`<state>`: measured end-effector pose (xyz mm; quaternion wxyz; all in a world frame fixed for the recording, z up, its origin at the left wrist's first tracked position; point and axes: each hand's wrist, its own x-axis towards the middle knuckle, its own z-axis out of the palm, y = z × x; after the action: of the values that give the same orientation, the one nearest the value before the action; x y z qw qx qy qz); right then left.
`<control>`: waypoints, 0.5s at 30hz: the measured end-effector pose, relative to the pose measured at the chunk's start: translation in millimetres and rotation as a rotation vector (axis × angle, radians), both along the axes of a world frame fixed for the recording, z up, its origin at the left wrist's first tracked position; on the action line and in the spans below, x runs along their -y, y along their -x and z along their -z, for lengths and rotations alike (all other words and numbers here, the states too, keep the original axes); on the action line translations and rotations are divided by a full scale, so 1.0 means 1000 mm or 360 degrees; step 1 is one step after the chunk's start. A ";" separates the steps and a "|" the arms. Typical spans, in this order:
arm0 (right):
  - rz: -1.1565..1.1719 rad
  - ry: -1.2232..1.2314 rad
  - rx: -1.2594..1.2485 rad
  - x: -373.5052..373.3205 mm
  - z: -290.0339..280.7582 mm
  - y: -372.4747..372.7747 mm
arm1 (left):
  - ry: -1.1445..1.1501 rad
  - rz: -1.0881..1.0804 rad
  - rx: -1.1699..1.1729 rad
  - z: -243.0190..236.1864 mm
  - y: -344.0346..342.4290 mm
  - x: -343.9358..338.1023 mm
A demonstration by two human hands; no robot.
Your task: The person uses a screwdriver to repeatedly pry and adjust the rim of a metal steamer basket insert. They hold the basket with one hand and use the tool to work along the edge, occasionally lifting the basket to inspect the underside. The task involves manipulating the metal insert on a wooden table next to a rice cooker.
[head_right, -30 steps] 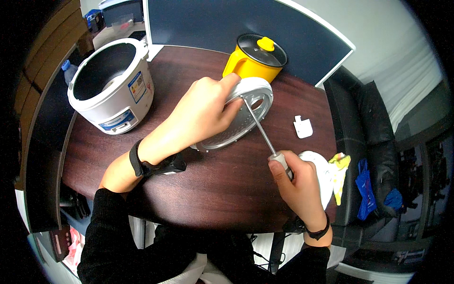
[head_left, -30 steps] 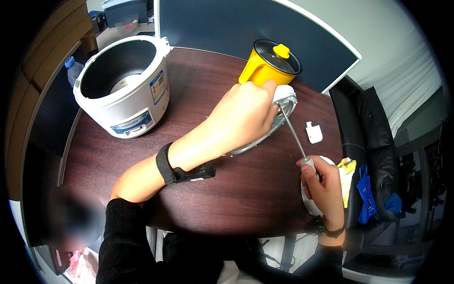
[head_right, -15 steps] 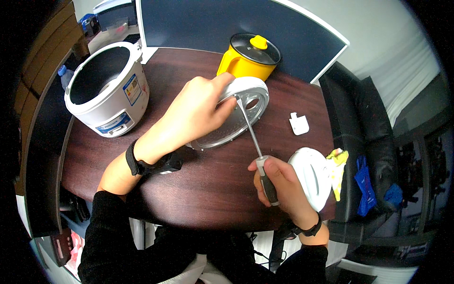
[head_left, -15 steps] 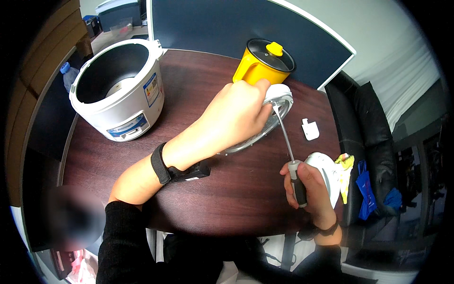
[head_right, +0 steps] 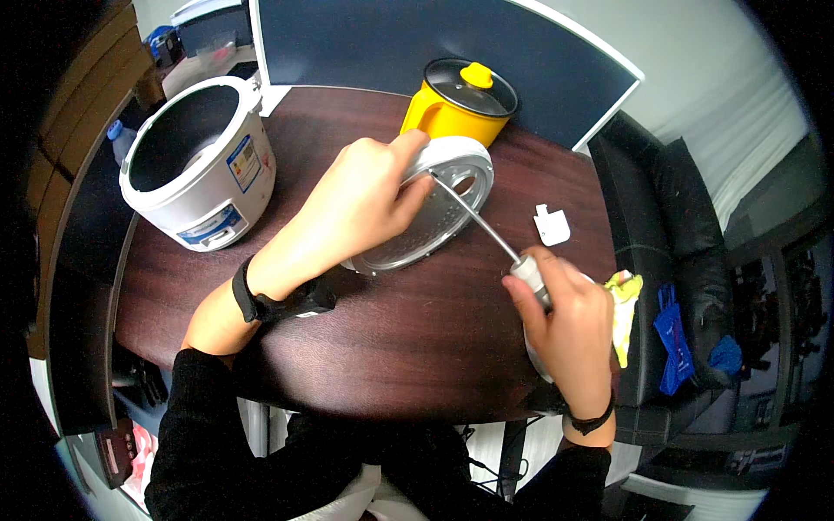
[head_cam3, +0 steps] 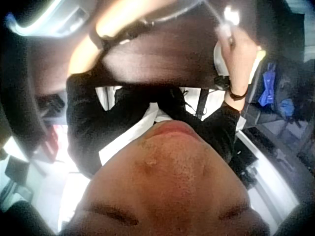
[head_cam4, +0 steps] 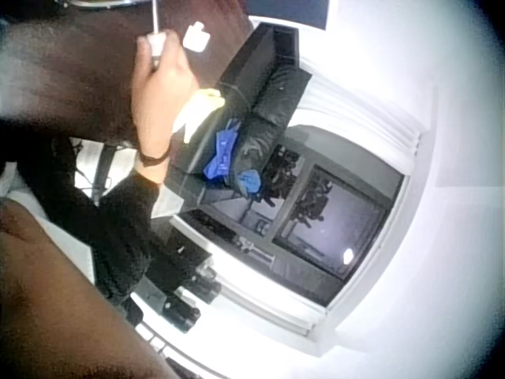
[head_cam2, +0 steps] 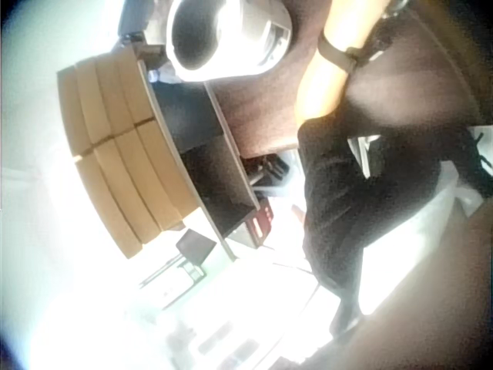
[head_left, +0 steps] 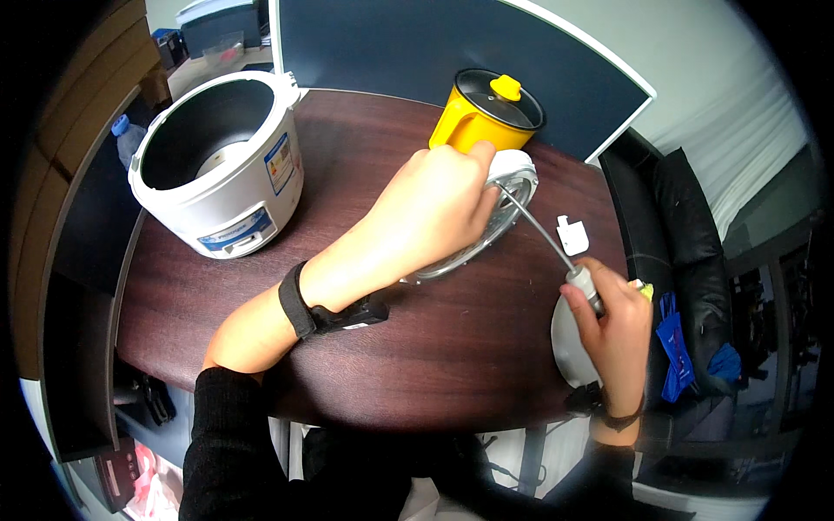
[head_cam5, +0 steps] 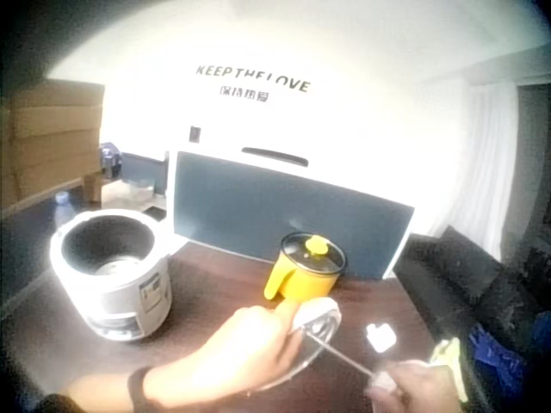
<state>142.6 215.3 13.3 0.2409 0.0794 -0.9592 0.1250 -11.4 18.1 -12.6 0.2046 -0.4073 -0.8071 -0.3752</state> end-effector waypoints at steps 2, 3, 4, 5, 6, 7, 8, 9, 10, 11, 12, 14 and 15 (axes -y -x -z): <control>0.0091 -0.0323 -0.0119 -0.002 -0.013 0.004 | -0.0006 0.0023 0.0003 0.002 0.003 0.000; 0.0120 -0.0379 -0.0155 -0.005 -0.017 0.004 | -0.0023 0.0045 0.0002 0.003 0.005 -0.001; 0.0110 -0.0303 -0.0118 -0.007 -0.018 0.002 | -0.0023 0.0048 0.0002 0.002 0.005 -0.001; 0.0104 -0.0226 -0.0081 -0.009 -0.017 0.001 | -0.0021 0.0054 0.0002 0.003 0.005 -0.003; 0.0096 -0.0148 -0.0044 -0.011 -0.014 0.000 | -0.0018 0.0057 0.0003 0.002 0.004 -0.003; -0.0043 0.0142 -0.0079 -0.013 -0.003 0.001 | -0.0027 0.0058 0.0018 0.002 0.003 -0.004; 0.0050 0.0540 0.0226 -0.014 0.004 -0.005 | -0.0036 0.0056 0.0034 0.000 0.002 -0.003; 0.0049 0.0962 0.0505 -0.014 0.007 -0.009 | -0.0041 0.0042 0.0054 0.000 0.002 -0.002; 0.0047 0.1381 0.0788 -0.014 0.010 -0.013 | -0.0035 0.0032 0.0068 0.001 0.002 0.000; -0.0015 0.1523 0.0844 -0.014 0.013 -0.018 | -0.0036 0.0041 0.0082 0.001 0.002 -0.002; -0.0079 0.1665 0.0898 -0.012 0.017 -0.022 | -0.0036 0.0049 0.0096 0.001 0.002 -0.003; -0.0173 0.1861 0.1007 -0.008 0.020 -0.023 | -0.0036 0.0046 0.0105 0.000 0.002 -0.004; -0.0202 0.1913 0.1062 -0.006 0.021 -0.023 | -0.0033 0.0042 0.0108 0.000 0.001 -0.005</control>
<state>165.5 220.8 -7.7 -0.0726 -0.0546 -0.7397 0.6668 -12.3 22.8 -12.7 0.1761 -0.4029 -0.8042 -0.3999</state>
